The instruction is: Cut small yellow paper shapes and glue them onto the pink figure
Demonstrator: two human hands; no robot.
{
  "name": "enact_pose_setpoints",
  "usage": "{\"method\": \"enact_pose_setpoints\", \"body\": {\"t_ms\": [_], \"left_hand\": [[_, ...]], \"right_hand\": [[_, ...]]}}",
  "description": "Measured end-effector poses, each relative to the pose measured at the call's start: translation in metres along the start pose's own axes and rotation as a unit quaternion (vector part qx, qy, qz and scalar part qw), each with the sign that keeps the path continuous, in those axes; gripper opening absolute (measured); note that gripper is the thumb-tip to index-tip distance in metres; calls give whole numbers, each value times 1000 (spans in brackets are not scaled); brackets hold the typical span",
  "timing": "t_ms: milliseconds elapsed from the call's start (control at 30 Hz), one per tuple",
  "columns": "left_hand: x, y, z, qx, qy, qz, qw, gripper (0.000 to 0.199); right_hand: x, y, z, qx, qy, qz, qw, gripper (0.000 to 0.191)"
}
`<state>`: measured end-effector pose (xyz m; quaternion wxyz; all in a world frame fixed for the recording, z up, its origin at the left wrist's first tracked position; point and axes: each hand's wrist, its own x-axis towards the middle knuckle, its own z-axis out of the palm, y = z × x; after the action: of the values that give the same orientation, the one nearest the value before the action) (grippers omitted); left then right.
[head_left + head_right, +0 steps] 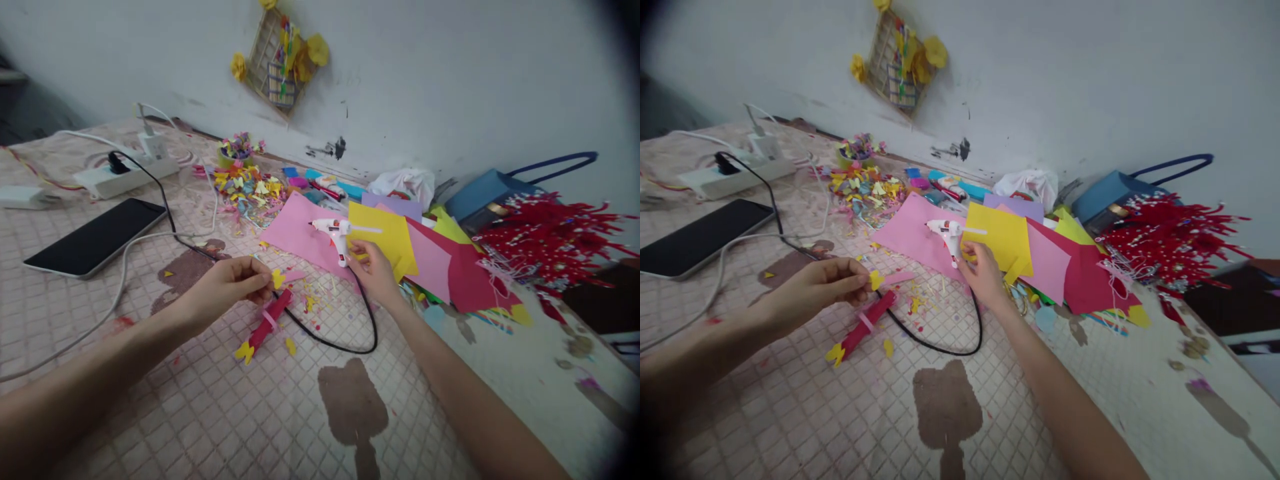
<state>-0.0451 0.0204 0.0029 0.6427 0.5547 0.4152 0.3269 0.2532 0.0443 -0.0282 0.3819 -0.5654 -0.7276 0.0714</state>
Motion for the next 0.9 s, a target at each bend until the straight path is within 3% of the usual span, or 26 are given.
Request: {"method": "enact_pose_setpoints", "body": {"t_ms": [200,400,567,767,900], "left_hand": [[0,-2,-2,21,-5,13,1000,19],[-6,3,4,145,28,67,987,13],[-16,5,12,355,54,169,918,9],[-19,-4,16,453,53,265,849,8],[-21,-5,20,486,73,334,804,7]], "right_hand": [[-15,-33,-5,31,53,-6,998,21],[-42,-71,-11,55,-3,-38,998,20],[-53,-83,-9,93,-39,-40,994,17],[-59,-95,-3,133,-75,-34,988,17],[-58,-111,3,208,-130,66,967,9]]}}
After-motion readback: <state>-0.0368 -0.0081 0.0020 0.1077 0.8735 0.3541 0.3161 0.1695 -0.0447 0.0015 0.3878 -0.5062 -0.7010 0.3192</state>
